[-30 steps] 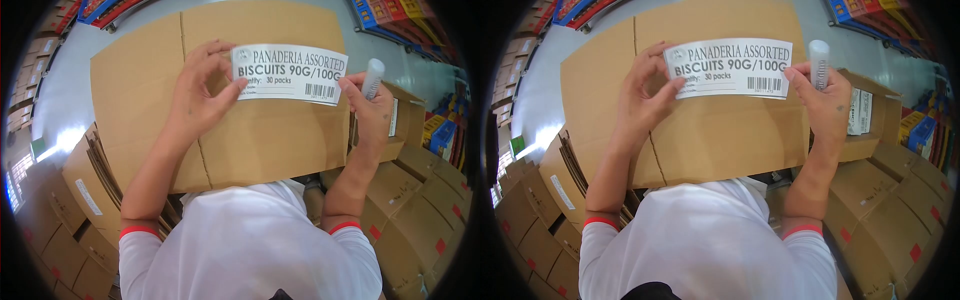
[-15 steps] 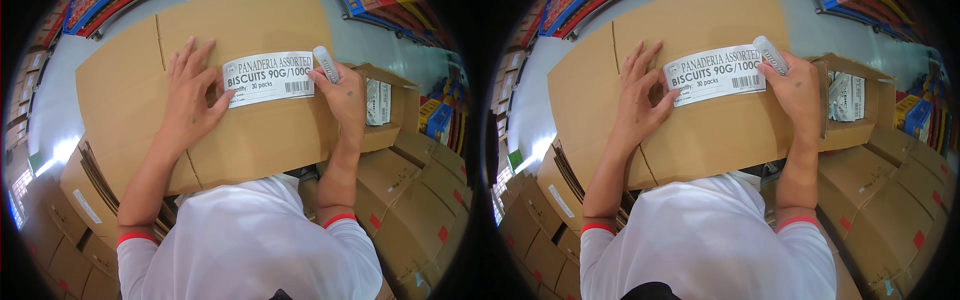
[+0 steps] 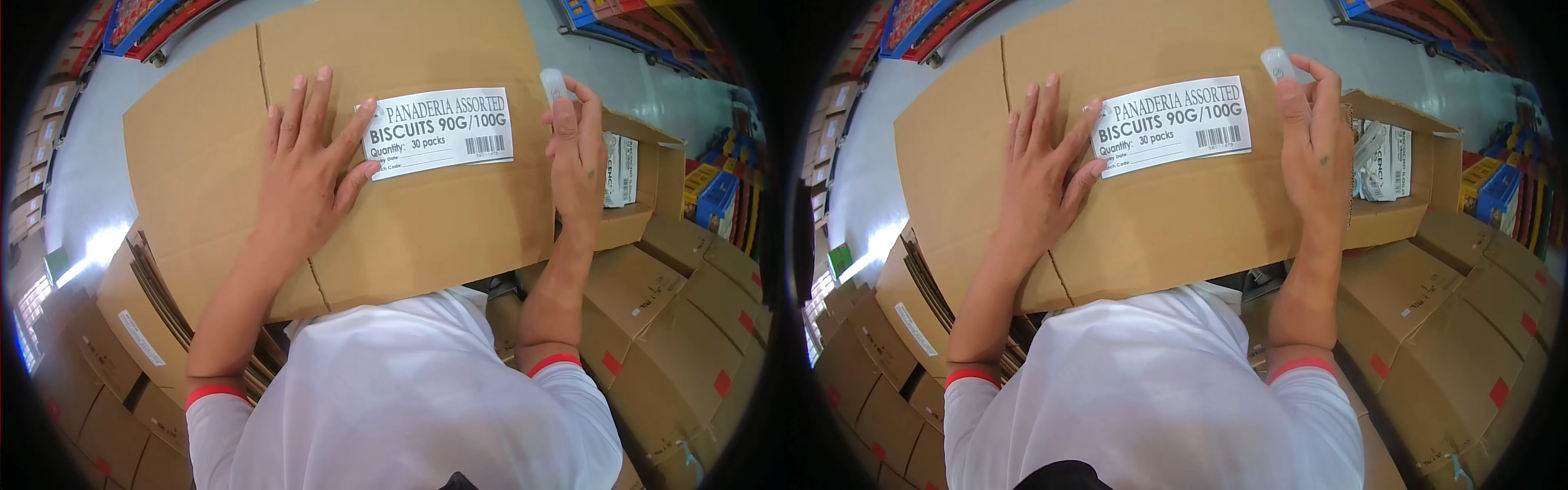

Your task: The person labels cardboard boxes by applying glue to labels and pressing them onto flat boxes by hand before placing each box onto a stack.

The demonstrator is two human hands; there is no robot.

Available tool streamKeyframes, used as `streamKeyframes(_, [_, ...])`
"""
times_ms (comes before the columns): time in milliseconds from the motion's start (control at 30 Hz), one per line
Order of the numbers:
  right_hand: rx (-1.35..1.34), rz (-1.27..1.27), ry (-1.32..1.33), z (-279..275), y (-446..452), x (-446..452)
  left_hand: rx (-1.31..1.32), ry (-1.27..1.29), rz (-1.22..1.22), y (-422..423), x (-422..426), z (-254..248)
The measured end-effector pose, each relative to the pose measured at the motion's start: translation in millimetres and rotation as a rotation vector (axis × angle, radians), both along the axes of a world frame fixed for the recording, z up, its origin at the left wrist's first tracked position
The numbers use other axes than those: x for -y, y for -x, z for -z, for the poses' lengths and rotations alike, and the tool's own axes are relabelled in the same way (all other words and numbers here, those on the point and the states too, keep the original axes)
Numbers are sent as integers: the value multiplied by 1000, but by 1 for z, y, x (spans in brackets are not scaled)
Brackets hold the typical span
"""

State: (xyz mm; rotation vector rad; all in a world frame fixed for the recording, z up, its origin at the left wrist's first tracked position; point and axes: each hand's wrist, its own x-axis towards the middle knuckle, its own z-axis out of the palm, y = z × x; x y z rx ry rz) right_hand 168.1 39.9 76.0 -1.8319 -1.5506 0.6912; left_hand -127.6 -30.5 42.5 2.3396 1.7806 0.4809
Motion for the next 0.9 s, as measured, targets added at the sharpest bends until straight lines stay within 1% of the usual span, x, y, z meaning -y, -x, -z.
streamKeyframes(100, [-17, -64, -42, -3, 12, 4, -59, 44, -7, -4, 0, 3])
streamKeyframes(167, [146, -199, -213, 0, 18, 5, -35, 35, -18, -4, -1, 4])
streamKeyframes(300, [165, -256, -237, 3, 23, 9, -19, 54, -20, -2, -1, 3])
streamKeyframes(367, [347, -262, -158, 6, 24, 12, -39, 47, -11, -2, -1, 2])
streamKeyframes(500, [395, -263, -174, 19, 29, 13, 57, 28, -50, 3, -2, 6])
streamKeyframes(567, [388, -329, -325, 27, 42, 14, 514, -46, -109, 10, -6, 12])
streamKeyframes(600, [390, -415, -311, 24, 58, 19, 511, -47, -106, 13, -8, 13])
streamKeyframes(633, [393, -497, -299, 21, 79, 24, 597, -47, -119, 16, -12, 13])
streamKeyframes(667, [336, -579, -315, 26, 102, 29, 685, -47, -130, 18, -15, 13])
streamKeyframes(700, [280, -663, -330, 32, 123, 34, 685, -49, -123, 19, -16, 14])
streamKeyframes(733, [280, -659, -330, 30, 140, 37, 685, -45, -121, 20, -17, 15])
streamKeyframes(800, [328, -874, -199, 24, 162, 40, 681, -39, -107, 25, -15, 14])
streamKeyframes(833, [332, -863, -205, 24, 158, 37, 594, -36, -81, 28, -14, 14])
streamKeyframes(867, [347, -768, -233, 25, 147, 31, 513, -33, -58, 29, -13, 13])
streamKeyframes(900, [365, -677, -257, 26, 131, 26, 524, -36, -54, 27, -13, 10])
